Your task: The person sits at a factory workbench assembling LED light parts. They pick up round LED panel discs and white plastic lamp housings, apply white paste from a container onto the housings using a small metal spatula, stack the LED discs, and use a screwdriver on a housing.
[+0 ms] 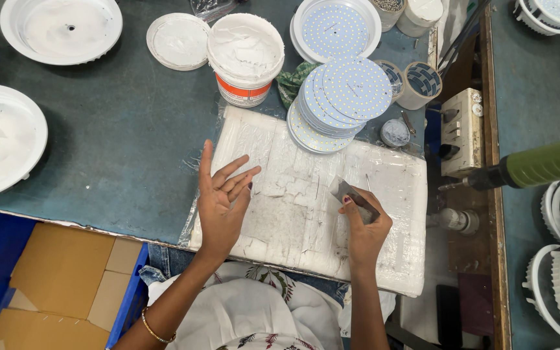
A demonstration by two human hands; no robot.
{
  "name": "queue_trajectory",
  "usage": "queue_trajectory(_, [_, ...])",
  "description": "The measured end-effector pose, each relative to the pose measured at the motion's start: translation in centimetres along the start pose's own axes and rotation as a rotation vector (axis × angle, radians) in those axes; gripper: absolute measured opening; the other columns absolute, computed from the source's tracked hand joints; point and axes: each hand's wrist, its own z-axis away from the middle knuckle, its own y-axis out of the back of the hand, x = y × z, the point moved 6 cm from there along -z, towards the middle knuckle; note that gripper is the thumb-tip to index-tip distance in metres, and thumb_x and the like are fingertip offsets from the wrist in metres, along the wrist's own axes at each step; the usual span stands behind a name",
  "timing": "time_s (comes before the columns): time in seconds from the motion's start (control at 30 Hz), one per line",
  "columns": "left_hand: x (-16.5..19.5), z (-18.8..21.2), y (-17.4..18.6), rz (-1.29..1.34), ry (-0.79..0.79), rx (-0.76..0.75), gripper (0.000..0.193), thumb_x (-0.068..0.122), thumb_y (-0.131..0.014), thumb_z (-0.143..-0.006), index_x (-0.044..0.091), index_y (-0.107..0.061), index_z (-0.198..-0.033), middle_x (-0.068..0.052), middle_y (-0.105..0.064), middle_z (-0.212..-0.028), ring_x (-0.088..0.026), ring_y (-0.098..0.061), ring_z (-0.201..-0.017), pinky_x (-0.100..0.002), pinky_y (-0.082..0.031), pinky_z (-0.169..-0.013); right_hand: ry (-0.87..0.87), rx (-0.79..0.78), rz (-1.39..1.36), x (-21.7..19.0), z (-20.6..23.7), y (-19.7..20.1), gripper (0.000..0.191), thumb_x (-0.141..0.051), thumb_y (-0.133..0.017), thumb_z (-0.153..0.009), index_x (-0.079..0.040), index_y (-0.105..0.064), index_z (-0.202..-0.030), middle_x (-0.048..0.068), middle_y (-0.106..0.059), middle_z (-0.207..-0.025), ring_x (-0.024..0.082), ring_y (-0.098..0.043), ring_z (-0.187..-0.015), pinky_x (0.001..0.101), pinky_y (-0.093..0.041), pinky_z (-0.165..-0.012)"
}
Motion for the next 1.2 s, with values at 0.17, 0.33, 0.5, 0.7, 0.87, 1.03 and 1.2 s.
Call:
queue_trajectory(0.17, [-0.2,-0.1,-0.1,0.041,0.092,-0.024,0.091,-0.016,-0.052,-0.095,0.012,-0.001,-0.165,-0.026,-0.064,-0.131,-0.030,-0.070,-0.121,-0.037,-0.057,-0.105,-0.005,-0.010,0.003,-0.1,0.0,-0.1,0.022,-0.006,-0.072,-0.093,0.004,-0.073,-0.112,0.008,-0.071,-0.094,0.012,-0.066,-0.076,0.0265,-0.053,-0.076])
queue_trajectory(0.33, [-1.0,-0.6,-0.3,0.076,0.204,-0.015,0.090,-0.010,-0.061,-0.095,0.011,-0.007,-0.163,-0.021,-0.072,-0.110,-0.024,-0.075,-0.105,-0.033,-0.059,-0.096,-0.009,-0.022,0.007,0.1,0.0,-0.2,0.021,-0.006,-0.072,-0.093,0.004,-0.074,-0.112,0.009,-0.072,-0.092,0.013,-0.067,-0.076,0.0267,-0.053,-0.076])
queue_trajectory(0.5, [-1.6,-1.1,-0.8,0.073,0.242,-0.049,0.088,-0.009,-0.065,-0.094,0.007,-0.013,-0.162,-0.017,-0.074,-0.100,-0.020,-0.076,-0.096,-0.030,-0.060,-0.090,-0.009,-0.022,0.019,0.4,-0.2,-0.1,0.020,-0.006,-0.073,-0.093,0.004,-0.074,-0.111,0.009,-0.072,-0.093,0.013,-0.067,-0.076,0.0266,-0.053,-0.076])
queue_trajectory(0.7, [-2.6,-1.3,-1.5,-0.024,0.339,-0.152,0.078,-0.006,-0.069,-0.089,0.005,-0.029,-0.155,-0.013,-0.075,-0.089,-0.017,-0.076,-0.086,-0.028,-0.060,-0.082,0.006,-0.032,0.008,0.5,-0.4,-0.2,0.022,-0.007,-0.073,-0.093,0.005,-0.073,-0.112,0.010,-0.072,-0.097,0.013,-0.067,-0.077,0.0267,-0.053,-0.076])
queue_trajectory(0.87, [-3.3,-1.3,-1.6,-0.046,0.318,-0.189,0.039,-0.005,-0.064,-0.097,-0.002,-0.057,-0.135,-0.016,-0.077,-0.099,-0.021,-0.077,-0.097,-0.030,-0.058,-0.086,-0.011,-0.033,0.022,0.7,-0.3,-0.2,0.021,-0.006,-0.073,-0.094,0.005,-0.073,-0.112,0.010,-0.072,-0.096,0.013,-0.067,-0.077,0.0266,-0.053,-0.077])
queue_trajectory(1.03, [-3.3,-1.5,-1.3,0.098,0.267,-0.147,0.033,-0.012,-0.047,-0.101,-0.003,-0.056,-0.132,-0.019,-0.065,-0.133,-0.028,-0.068,-0.125,-0.038,-0.058,-0.103,-0.015,-0.040,0.014,0.6,-0.4,-0.3,0.021,-0.005,-0.072,-0.094,0.005,-0.073,-0.111,0.010,-0.072,-0.097,0.012,-0.067,-0.077,0.0264,-0.053,-0.077])
queue_trajectory(1.2, [-2.6,-1.6,-1.0,0.111,0.184,-0.126,0.050,-0.022,-0.029,-0.095,-0.002,-0.054,-0.134,-0.018,-0.044,-0.157,-0.031,-0.046,-0.147,-0.044,-0.051,-0.107,-0.002,-0.048,0.011,0.5,-0.4,-0.4,0.021,-0.006,-0.072,-0.094,0.005,-0.073,-0.112,0.010,-0.072,-0.097,0.012,-0.067,-0.077,0.0265,-0.053,-0.076])
